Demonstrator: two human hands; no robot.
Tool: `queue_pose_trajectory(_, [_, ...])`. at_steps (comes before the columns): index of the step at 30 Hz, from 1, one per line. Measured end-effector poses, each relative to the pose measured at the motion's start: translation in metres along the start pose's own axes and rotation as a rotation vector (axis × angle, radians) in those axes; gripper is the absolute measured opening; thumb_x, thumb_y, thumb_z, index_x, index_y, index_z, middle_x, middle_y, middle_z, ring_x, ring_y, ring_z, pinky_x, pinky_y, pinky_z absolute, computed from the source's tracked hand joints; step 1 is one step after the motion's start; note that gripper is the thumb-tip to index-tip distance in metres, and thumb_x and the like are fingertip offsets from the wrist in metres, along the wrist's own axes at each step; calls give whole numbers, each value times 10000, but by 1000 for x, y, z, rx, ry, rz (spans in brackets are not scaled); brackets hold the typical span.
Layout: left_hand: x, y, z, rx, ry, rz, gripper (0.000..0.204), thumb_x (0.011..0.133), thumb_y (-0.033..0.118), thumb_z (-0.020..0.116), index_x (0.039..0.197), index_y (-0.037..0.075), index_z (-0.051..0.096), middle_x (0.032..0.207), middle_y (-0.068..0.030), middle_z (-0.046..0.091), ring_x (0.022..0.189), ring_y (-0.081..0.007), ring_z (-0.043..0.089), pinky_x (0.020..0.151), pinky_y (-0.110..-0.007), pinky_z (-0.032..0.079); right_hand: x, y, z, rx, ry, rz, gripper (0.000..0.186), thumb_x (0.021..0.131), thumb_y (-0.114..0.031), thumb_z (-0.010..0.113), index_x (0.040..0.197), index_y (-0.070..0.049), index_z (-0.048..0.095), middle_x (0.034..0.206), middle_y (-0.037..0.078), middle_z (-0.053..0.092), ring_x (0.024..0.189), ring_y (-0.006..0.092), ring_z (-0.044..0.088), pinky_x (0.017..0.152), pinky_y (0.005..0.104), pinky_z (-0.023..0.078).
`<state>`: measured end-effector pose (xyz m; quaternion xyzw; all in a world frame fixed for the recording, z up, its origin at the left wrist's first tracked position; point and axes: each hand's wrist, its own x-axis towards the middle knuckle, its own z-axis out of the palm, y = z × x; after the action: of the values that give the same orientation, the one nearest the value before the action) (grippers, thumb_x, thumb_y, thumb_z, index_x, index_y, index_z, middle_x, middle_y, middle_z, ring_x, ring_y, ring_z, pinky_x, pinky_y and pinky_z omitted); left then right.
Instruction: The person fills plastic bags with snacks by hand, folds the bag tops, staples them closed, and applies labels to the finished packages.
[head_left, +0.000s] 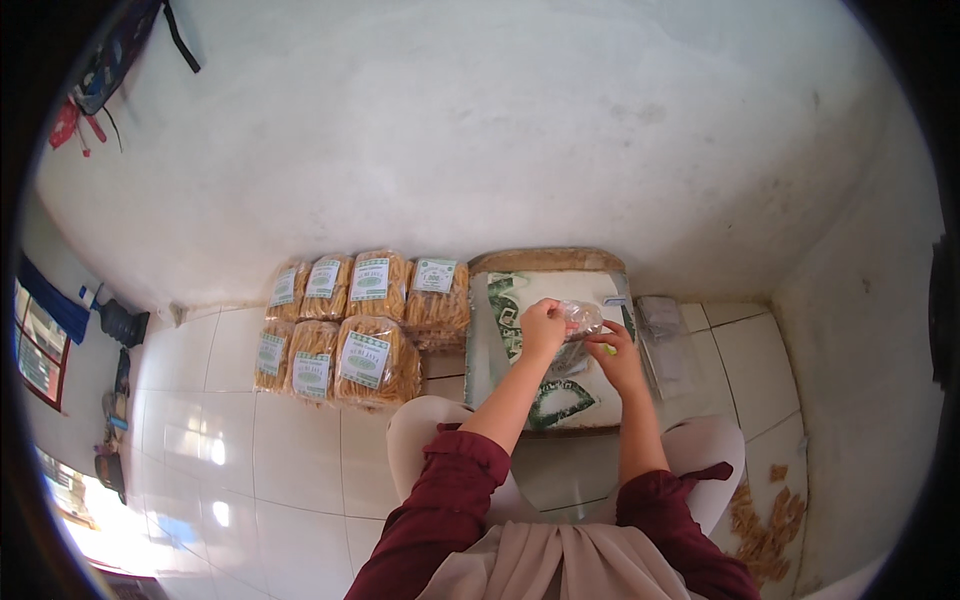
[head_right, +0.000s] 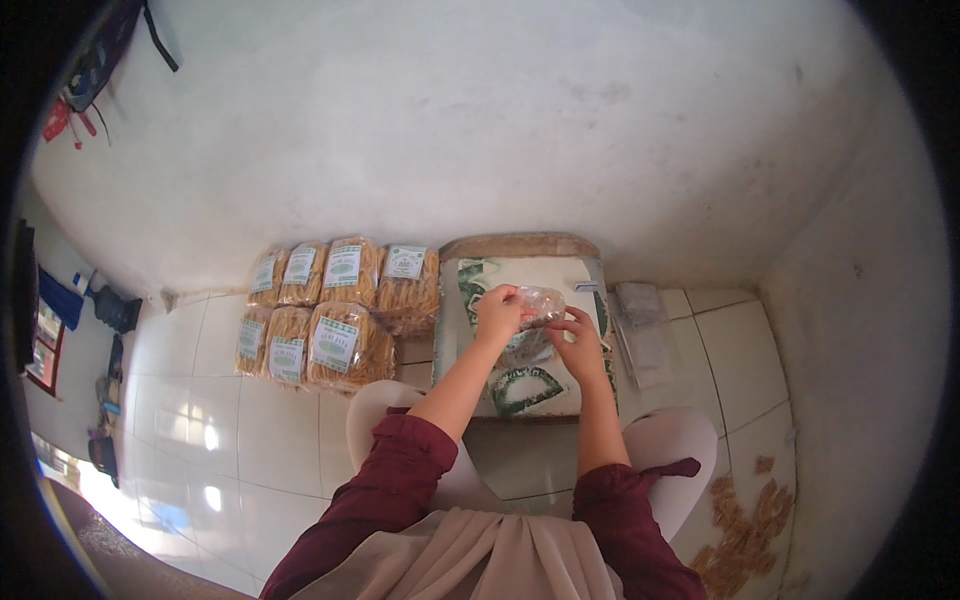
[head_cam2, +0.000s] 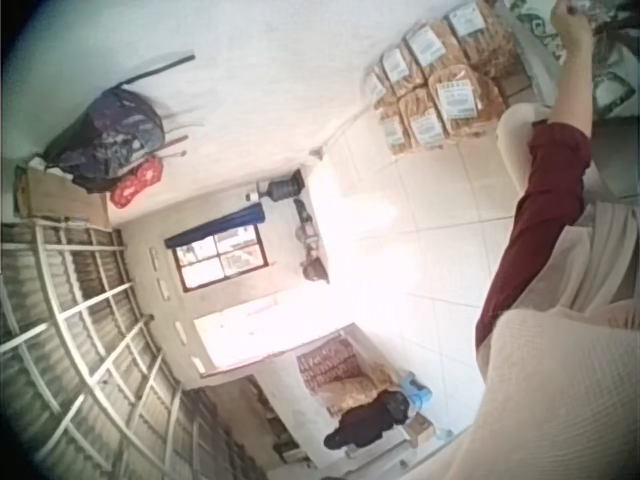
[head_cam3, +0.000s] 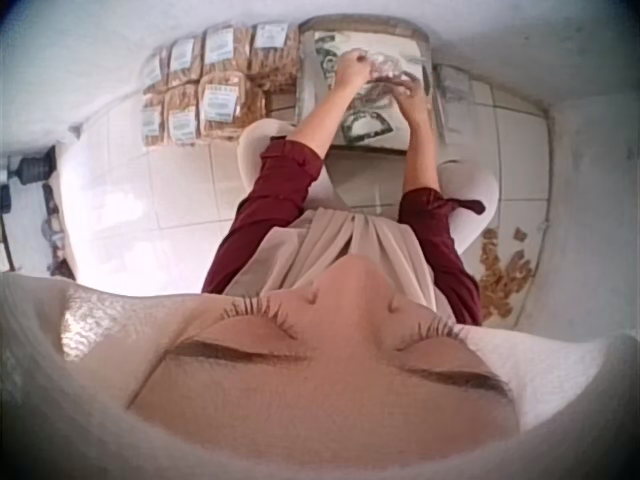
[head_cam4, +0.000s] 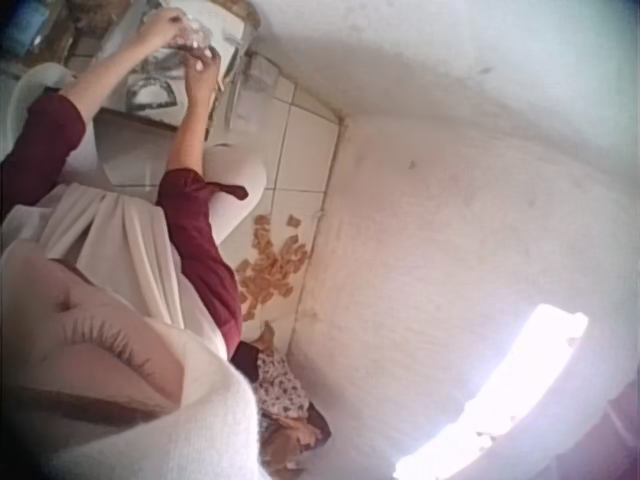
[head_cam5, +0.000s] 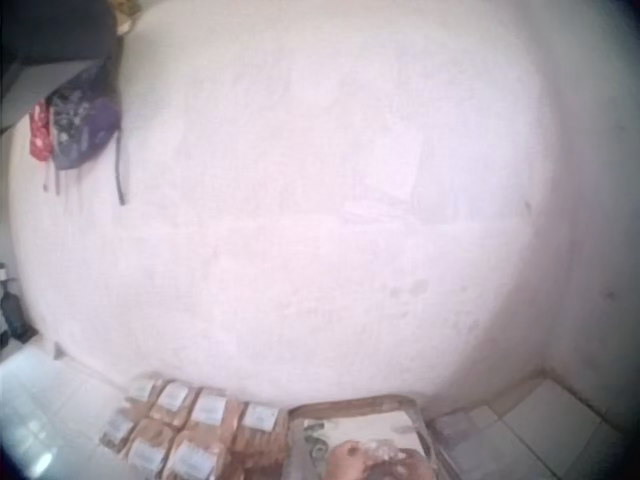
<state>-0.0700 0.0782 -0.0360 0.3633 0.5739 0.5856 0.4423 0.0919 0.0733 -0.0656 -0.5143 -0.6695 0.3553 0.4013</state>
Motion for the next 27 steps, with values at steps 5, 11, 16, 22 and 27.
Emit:
queue_pose_trajectory(5, [-3, 4, 2, 37, 35, -15, 111, 866, 20, 516, 882, -70, 578, 672, -104, 612, 511, -171, 636, 395, -249, 457, -4, -2, 21, 161, 105, 17, 191, 719, -171, 720, 878, -74, 674, 1238, 127, 462, 1172, 279, 444, 974, 367, 353])
queue_pose_trajectory(11, [-5, 9, 0, 100, 57, -84, 142, 864, 61, 536, 926, -55, 590, 704, -94, 615, 458, -142, 586, 383, -254, 444, 0, -3, 50, 390, 296, 46, 254, 727, -178, 734, 918, -44, 634, 1227, 148, 444, 1178, 267, 422, 978, 351, 337])
queue_pose_trajectory(16, [-3, 3, -6, 85, 70, -50, 144, 861, 66, 541, 922, -50, 600, 698, -94, 615, 452, -139, 581, 375, -253, 424, 2, -12, 51, 398, 254, 57, 212, 727, -172, 733, 869, -54, 629, 1217, 164, 432, 1176, 282, 415, 977, 355, 329])
queue_pose_trajectory(22, [-10, 13, -2, 80, 41, -68, 135, 873, 59, 517, 896, -47, 597, 652, -99, 613, 463, -145, 603, 374, -246, 438, 7, 2, 54, 347, 280, 33, 140, 749, -142, 699, 806, -60, 601, 1234, 160, 416, 1171, 284, 418, 969, 360, 336])
queue_pose_trajectory(27, [-15, 21, 4, 90, -17, -88, 138, 886, 68, 515, 904, -43, 595, 681, -102, 621, 493, -151, 622, 389, -239, 449, 16, 3, 58, 393, 415, -135, 107, 794, -88, 639, 805, -49, 540, 1221, 139, 437, 1129, 272, 446, 953, 362, 353])
